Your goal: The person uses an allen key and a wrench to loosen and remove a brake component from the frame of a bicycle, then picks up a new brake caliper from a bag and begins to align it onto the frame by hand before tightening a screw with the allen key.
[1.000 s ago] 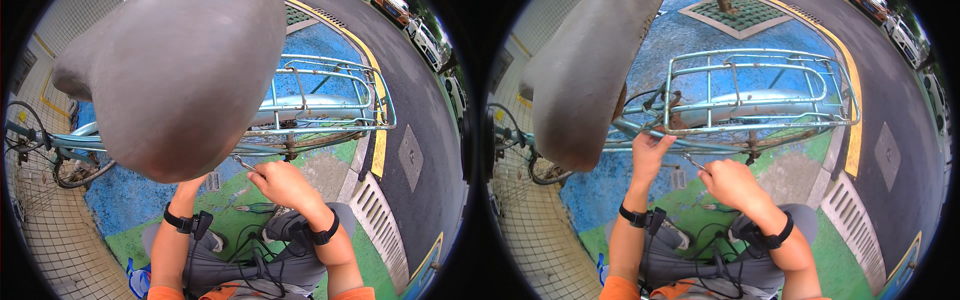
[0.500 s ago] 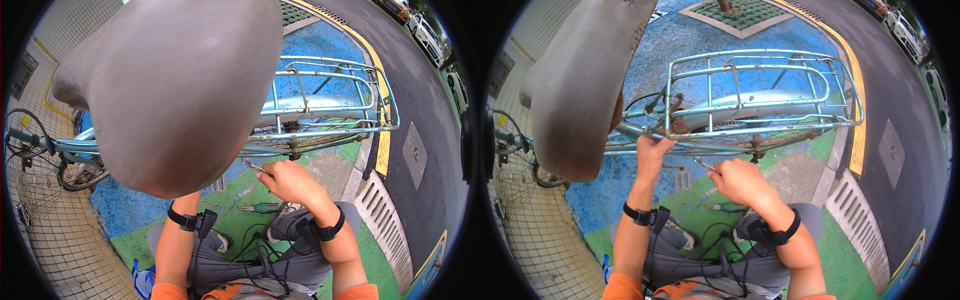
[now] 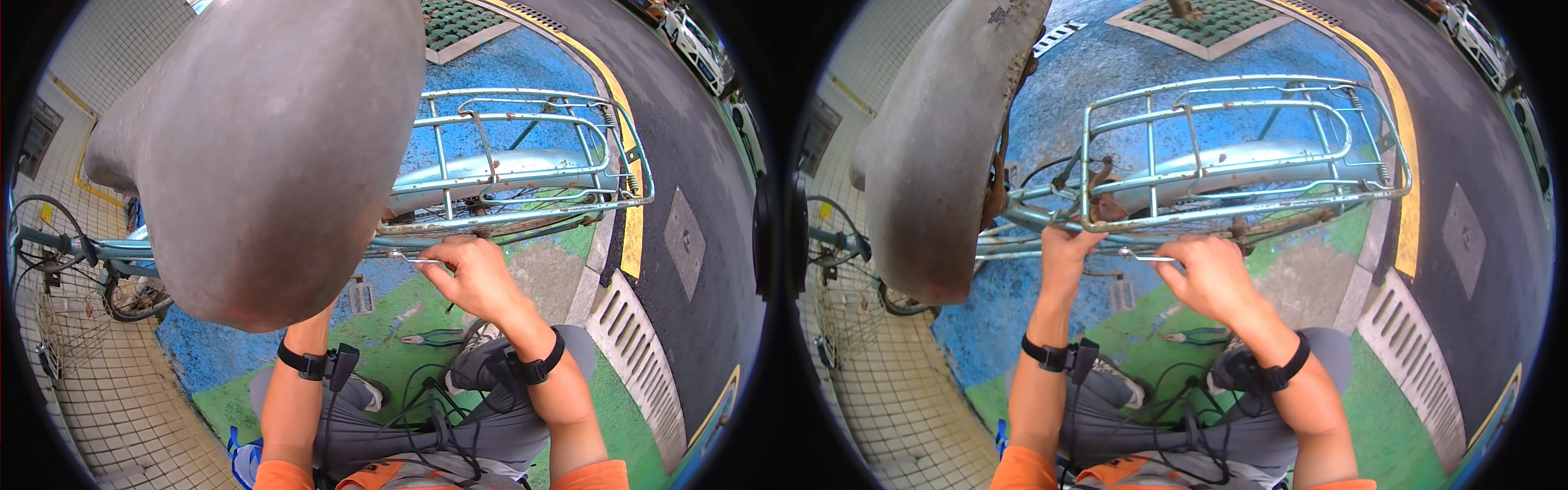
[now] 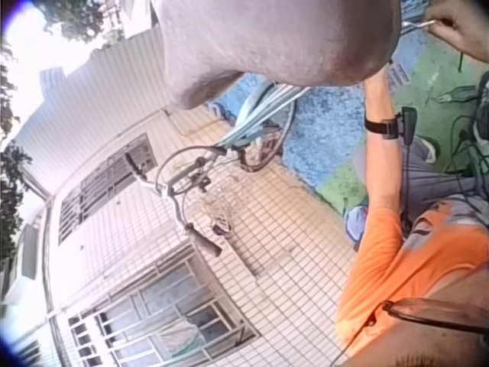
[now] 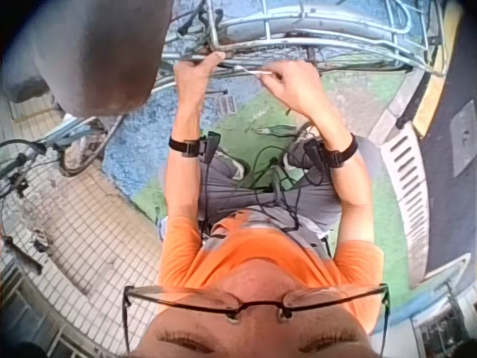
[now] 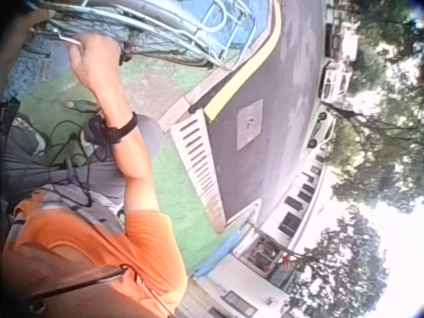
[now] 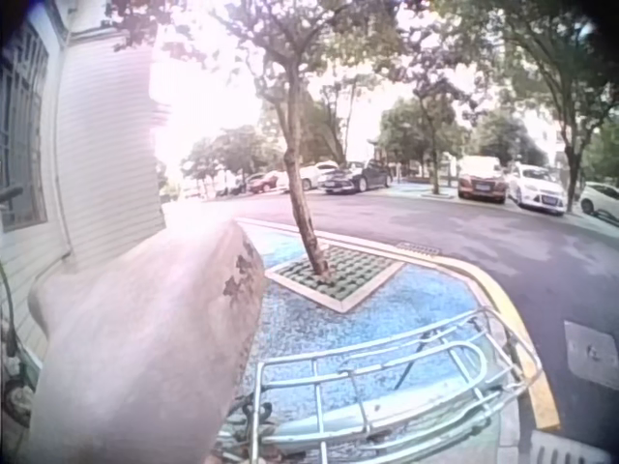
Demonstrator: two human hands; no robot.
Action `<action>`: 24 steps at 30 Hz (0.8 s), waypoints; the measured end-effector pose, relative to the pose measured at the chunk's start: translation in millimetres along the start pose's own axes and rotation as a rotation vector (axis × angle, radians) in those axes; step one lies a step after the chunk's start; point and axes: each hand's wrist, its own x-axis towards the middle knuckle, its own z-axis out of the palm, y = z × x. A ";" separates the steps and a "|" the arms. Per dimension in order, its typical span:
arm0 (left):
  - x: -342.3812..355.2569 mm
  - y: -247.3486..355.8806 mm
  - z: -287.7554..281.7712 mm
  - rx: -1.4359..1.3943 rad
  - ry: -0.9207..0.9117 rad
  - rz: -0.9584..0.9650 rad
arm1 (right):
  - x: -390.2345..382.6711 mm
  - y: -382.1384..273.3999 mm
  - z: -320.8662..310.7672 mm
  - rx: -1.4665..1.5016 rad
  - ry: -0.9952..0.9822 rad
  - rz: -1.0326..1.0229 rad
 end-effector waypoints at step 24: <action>-2.4 -8.5 -8.9 0.052 -0.029 0.076 | 32.9 32.8 49.4 0.039 0.373 -0.120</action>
